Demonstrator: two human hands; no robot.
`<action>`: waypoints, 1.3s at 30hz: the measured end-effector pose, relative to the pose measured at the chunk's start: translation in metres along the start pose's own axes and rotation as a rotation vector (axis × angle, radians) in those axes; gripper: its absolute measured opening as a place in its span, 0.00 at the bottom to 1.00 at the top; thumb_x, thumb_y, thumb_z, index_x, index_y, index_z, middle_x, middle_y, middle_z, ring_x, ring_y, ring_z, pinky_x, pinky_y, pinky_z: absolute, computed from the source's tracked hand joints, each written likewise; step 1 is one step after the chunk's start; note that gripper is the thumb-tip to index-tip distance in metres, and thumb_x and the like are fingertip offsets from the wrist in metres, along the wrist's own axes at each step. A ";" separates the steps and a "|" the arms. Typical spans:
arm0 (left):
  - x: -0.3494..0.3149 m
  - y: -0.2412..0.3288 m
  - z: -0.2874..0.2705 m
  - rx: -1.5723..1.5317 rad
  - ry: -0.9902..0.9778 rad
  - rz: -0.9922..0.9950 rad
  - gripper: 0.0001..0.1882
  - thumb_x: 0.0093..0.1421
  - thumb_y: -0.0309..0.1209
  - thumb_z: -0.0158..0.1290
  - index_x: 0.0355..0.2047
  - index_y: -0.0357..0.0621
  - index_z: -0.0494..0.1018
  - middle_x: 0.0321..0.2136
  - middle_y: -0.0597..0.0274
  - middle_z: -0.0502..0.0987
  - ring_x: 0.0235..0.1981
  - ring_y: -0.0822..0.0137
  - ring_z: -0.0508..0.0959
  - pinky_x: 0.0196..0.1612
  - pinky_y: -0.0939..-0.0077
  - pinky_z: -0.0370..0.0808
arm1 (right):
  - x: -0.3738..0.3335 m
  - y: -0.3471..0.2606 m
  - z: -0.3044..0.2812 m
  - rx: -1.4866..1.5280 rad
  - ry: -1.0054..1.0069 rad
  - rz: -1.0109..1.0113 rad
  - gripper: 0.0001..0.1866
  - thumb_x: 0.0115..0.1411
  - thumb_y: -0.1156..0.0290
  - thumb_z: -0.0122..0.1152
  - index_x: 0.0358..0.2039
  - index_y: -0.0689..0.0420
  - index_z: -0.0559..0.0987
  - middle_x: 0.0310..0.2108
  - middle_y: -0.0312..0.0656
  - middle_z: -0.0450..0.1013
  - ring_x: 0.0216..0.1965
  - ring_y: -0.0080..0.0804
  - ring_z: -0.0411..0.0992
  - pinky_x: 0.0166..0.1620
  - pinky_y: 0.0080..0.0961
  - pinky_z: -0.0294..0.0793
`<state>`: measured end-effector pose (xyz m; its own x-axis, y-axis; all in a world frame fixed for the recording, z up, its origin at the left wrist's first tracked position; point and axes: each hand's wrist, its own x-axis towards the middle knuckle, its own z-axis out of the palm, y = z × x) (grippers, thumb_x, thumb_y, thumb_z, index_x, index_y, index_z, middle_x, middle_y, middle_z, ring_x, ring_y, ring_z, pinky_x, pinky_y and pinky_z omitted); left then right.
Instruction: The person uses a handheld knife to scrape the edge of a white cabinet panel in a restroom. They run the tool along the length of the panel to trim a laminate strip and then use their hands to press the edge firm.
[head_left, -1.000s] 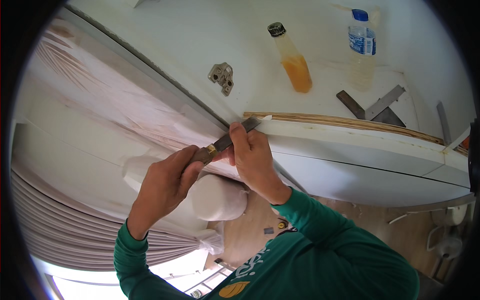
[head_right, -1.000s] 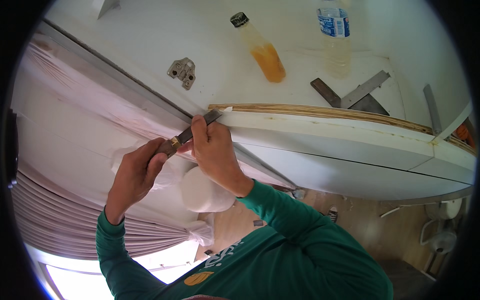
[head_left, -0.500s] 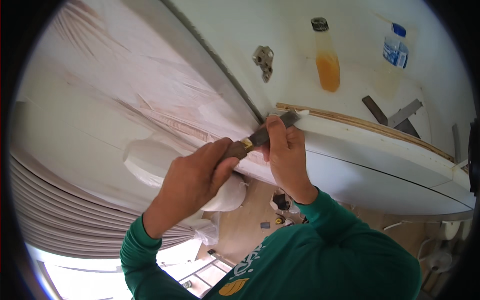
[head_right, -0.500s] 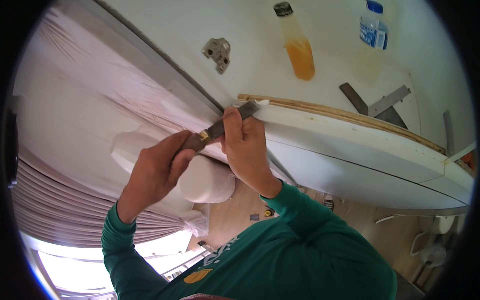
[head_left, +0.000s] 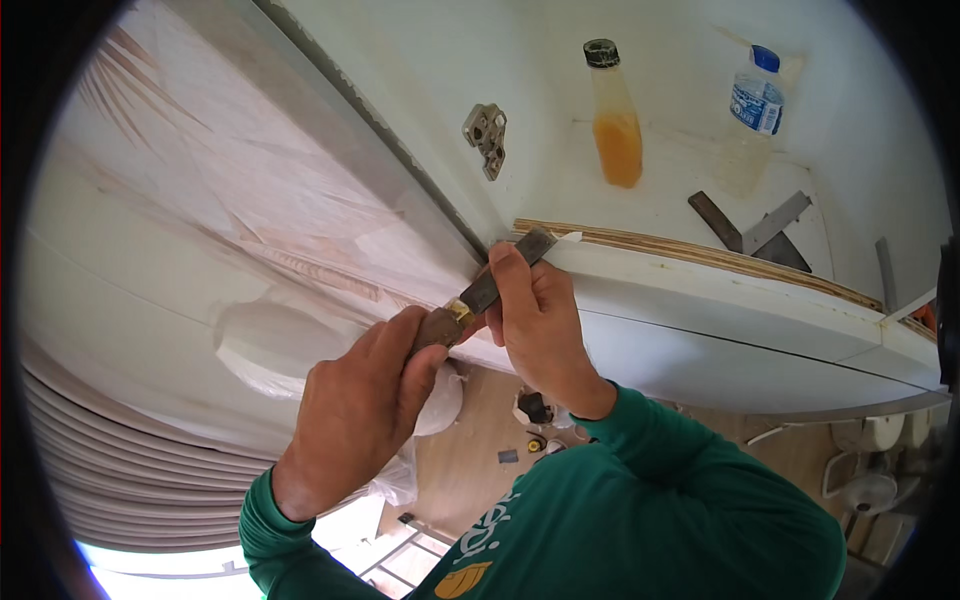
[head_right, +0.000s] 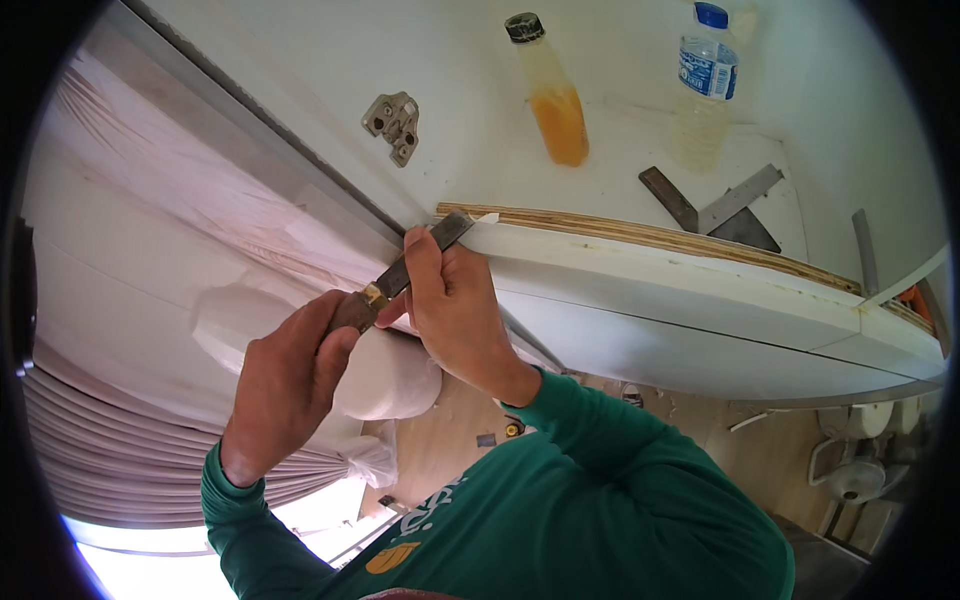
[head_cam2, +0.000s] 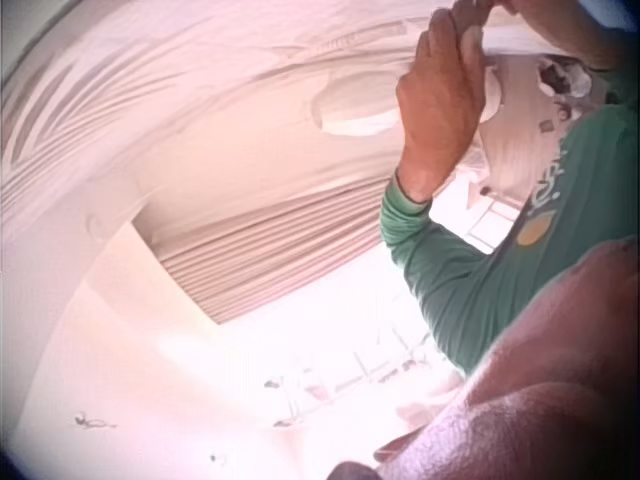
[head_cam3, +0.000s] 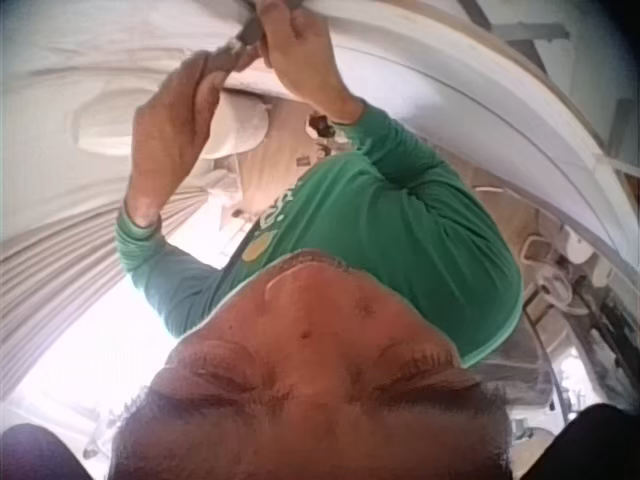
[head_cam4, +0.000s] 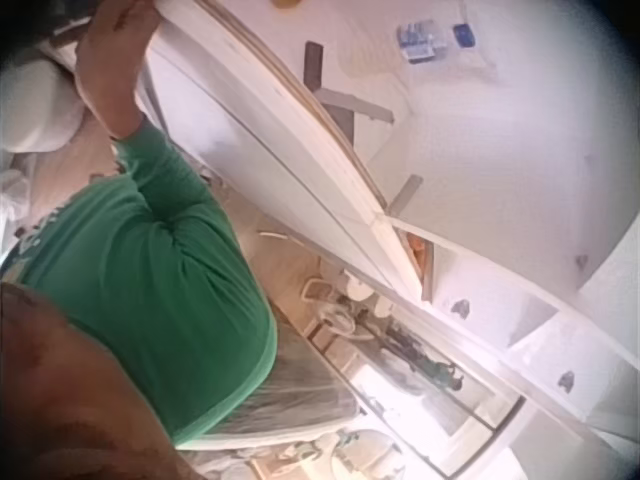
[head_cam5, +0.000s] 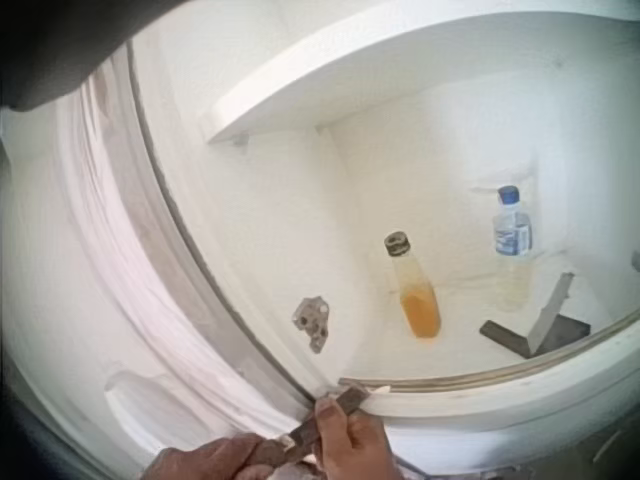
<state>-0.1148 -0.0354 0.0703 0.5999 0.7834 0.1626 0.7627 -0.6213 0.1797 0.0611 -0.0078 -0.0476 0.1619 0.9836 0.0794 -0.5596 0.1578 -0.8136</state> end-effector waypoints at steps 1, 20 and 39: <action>-0.002 0.000 0.002 -0.010 -0.003 -0.012 0.18 0.78 0.37 0.58 0.60 0.38 0.74 0.36 0.46 0.84 0.29 0.39 0.84 0.27 0.50 0.79 | -0.002 -0.001 0.000 -0.042 0.012 0.002 0.30 0.85 0.55 0.50 0.23 0.58 0.73 0.15 0.34 0.69 0.15 0.20 0.67 0.21 0.27 0.64; 0.006 -0.023 0.009 -0.036 0.003 0.105 0.19 0.77 0.38 0.60 0.60 0.39 0.75 0.35 0.52 0.82 0.29 0.44 0.83 0.27 0.53 0.79 | -0.005 0.014 -0.003 -0.088 0.037 -0.124 0.29 0.86 0.53 0.49 0.30 0.57 0.81 0.19 0.31 0.71 0.19 0.15 0.64 0.24 0.20 0.60; -0.001 -0.015 0.024 -0.043 0.004 0.039 0.21 0.76 0.39 0.60 0.61 0.40 0.74 0.35 0.51 0.83 0.27 0.44 0.84 0.24 0.51 0.79 | -0.009 -0.007 -0.007 -0.087 0.006 0.031 0.31 0.84 0.57 0.53 0.21 0.58 0.78 0.16 0.28 0.69 0.19 0.15 0.60 0.23 0.24 0.57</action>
<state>-0.1206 -0.0265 0.0440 0.6279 0.7585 0.1745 0.7275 -0.6516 0.2146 0.0697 -0.0181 -0.0468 0.1504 0.9874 0.0502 -0.4919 0.1188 -0.8625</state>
